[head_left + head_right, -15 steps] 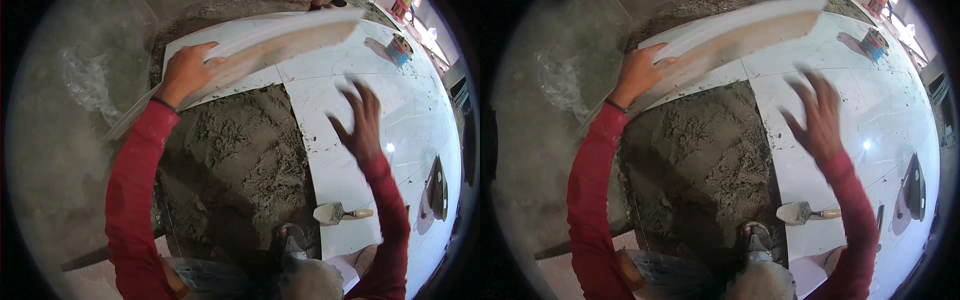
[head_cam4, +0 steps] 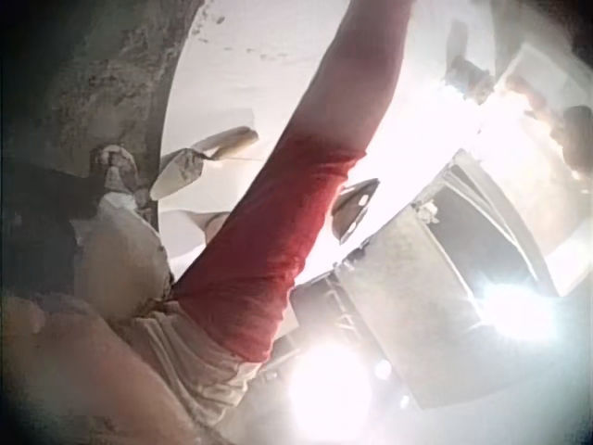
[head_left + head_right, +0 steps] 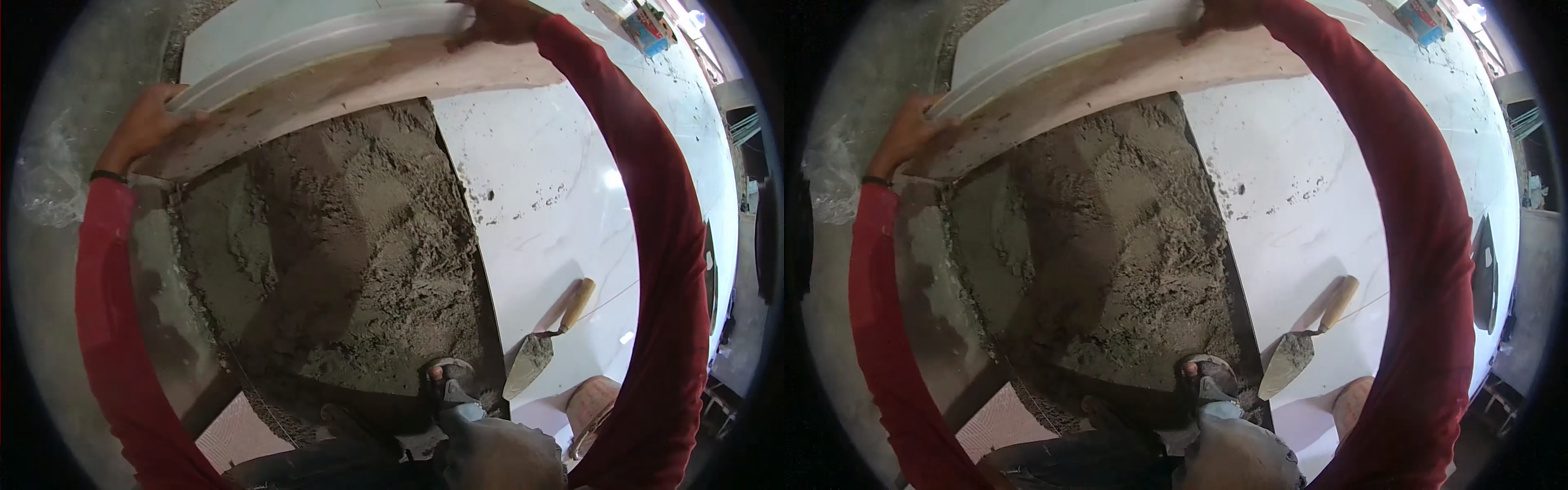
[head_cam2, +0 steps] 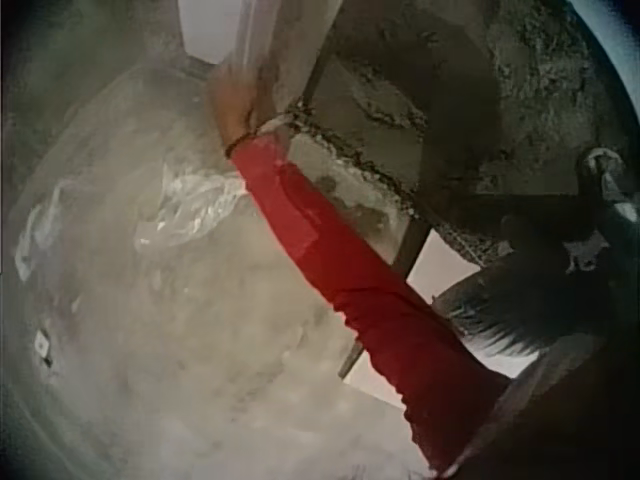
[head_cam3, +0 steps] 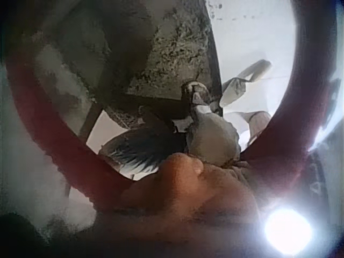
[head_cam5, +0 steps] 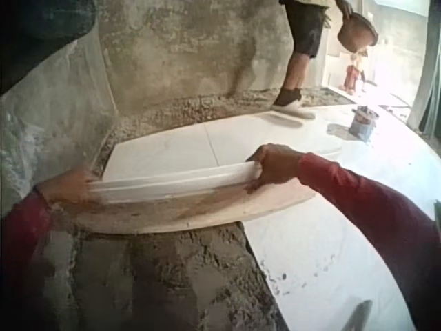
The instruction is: The person uses a white straight edge to level a wet mortar bed on a floor, moving the tool across the surface. They then use a trowel to fill in gaps and smooth the mortar before checking the level again.
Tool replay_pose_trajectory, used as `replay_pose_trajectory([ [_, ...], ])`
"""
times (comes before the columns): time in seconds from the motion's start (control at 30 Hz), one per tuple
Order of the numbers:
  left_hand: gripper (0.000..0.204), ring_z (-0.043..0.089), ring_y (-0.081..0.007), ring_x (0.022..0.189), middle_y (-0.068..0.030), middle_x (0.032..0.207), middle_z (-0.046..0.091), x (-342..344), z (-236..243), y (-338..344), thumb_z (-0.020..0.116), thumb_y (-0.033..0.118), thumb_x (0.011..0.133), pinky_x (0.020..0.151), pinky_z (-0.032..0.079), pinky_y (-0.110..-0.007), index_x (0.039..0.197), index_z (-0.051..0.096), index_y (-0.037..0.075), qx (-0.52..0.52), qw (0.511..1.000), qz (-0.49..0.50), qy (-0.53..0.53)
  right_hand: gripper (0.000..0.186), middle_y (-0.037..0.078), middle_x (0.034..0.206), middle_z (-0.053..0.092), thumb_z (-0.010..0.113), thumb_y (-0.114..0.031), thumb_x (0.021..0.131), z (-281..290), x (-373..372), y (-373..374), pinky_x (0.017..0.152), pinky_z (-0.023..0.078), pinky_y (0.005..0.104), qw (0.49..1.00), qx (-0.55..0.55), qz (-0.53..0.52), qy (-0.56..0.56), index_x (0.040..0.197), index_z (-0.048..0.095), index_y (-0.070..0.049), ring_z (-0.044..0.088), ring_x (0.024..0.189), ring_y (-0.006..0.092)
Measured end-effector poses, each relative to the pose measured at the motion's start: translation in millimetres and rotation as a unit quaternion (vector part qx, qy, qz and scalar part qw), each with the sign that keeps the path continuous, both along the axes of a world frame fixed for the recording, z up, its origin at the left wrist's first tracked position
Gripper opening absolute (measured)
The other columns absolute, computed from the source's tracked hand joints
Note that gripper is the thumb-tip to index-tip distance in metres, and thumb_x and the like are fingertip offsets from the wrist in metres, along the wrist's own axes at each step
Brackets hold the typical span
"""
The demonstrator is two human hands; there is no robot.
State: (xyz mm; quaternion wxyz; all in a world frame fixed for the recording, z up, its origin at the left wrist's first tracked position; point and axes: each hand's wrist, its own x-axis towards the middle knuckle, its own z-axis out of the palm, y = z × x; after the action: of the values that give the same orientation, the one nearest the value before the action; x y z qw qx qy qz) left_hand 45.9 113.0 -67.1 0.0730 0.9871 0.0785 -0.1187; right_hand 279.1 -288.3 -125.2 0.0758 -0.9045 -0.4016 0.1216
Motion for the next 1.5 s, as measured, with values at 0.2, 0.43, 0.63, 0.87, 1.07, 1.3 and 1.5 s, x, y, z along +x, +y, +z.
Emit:
replay_pose_trajectory([
  [0.2, 0.067, 0.065, -0.025, 0.1, -0.0165, 0.107, 0.069, 25, -23, 40, 0.074, 0.048, 0.082, 0.09, 0.048, -0.037, 0.124, 0.063, -0.002, 0.047, 0.997, -0.007, -0.053, 0.088, 0.018, 0.101, 0.071, 0.086, -0.064, 0.054, -36, 60, 31, 0.085, 0.052, 0.0389, 0.976, 0.058, 0.085, -0.194, 0.115, 0.068, -0.002, 0.067, 0.096, 0.0295],
  [0.43, 0.074, 0.064, -0.0261, 0.102, -0.0173, 0.114, 0.066, 28, -41, 93, 0.07, 0.057, 0.082, 0.091, 0.047, -0.039, 0.125, 0.062, -0.002, 0.124, 0.991, -0.043, -0.029, 0.075, 0.015, 0.094, 0.073, 0.087, -0.057, 0.056, -27, 65, 62, 0.082, 0.051, 0.039, 0.991, -0.002, 0.091, -0.099, 0.107, 0.072, -0.005, 0.067, 0.09, 0.0264],
  [0.63, 0.076, 0.064, -0.0281, 0.103, -0.0189, 0.113, 0.066, 22, -61, 91, 0.068, 0.058, 0.083, 0.094, 0.046, -0.04, 0.129, 0.059, -0.003, 0.13, 0.991, 0.02, -0.02, 0.071, 0.014, 0.094, 0.073, 0.088, -0.054, 0.057, -26, 60, 55, 0.081, 0.051, 0.0391, 0.993, -0.021, 0.076, -0.091, 0.105, 0.072, -0.005, 0.067, 0.089, 0.0257],
  [0.87, 0.075, 0.065, -0.0299, 0.101, -0.018, 0.111, 0.068, 42, -75, 75, 0.068, 0.058, 0.083, 0.093, 0.048, -0.041, 0.131, 0.058, 0.001, 0.148, 0.984, -0.028, -0.098, 0.066, 0.013, 0.093, 0.073, 0.088, -0.051, 0.058, -20, 51, 31, 0.081, 0.051, 0.0392, 0.995, -0.043, 0.051, -0.08, 0.102, 0.073, -0.005, 0.067, 0.088, 0.0249],
  [1.07, 0.075, 0.068, -0.0268, 0.095, -0.0164, 0.107, 0.069, 35, -80, 34, 0.066, 0.062, 0.083, 0.09, 0.05, -0.042, 0.128, 0.061, 0.002, 0.074, 0.989, -0.084, -0.099, 0.062, 0.013, 0.093, 0.074, 0.088, -0.049, 0.059, -16, 46, 20, 0.08, 0.051, 0.0393, 0.996, -0.05, 0.039, -0.07, 0.1, 0.074, -0.005, 0.067, 0.088, 0.0242],
  [1.3, 0.076, 0.069, -0.0257, 0.087, -0.0166, 0.096, 0.07, 23, -87, 28, 0.067, 0.065, 0.08, 0.083, 0.053, -0.04, 0.122, 0.065, 0.001, 0.02, 0.994, -0.056, -0.094, 0.06, 0.012, 0.083, 0.073, 0.089, -0.05, 0.058, -19, 41, 32, 0.072, 0.051, 0.0406, 0.981, -0.14, 0.052, -0.127, 0.09, 0.073, -0.002, 0.067, 0.078, 0.0247],
  [1.5, 0.07, 0.067, -0.0254, 0.068, -0.0137, 0.079, 0.069, 39, -81, 9, 0.074, 0.065, 0.074, 0.072, 0.052, -0.039, 0.1, 0.072, 0.0, -0.008, 1.0, -0.029, 0.005, 0.067, 0.014, 0.072, 0.071, 0.085, -0.062, 0.058, -26, 75, -16, 0.062, 0.051, 0.0404, 0.967, -0.221, -0.021, -0.127, 0.079, 0.072, 0.0, 0.064, 0.065, 0.021],
])
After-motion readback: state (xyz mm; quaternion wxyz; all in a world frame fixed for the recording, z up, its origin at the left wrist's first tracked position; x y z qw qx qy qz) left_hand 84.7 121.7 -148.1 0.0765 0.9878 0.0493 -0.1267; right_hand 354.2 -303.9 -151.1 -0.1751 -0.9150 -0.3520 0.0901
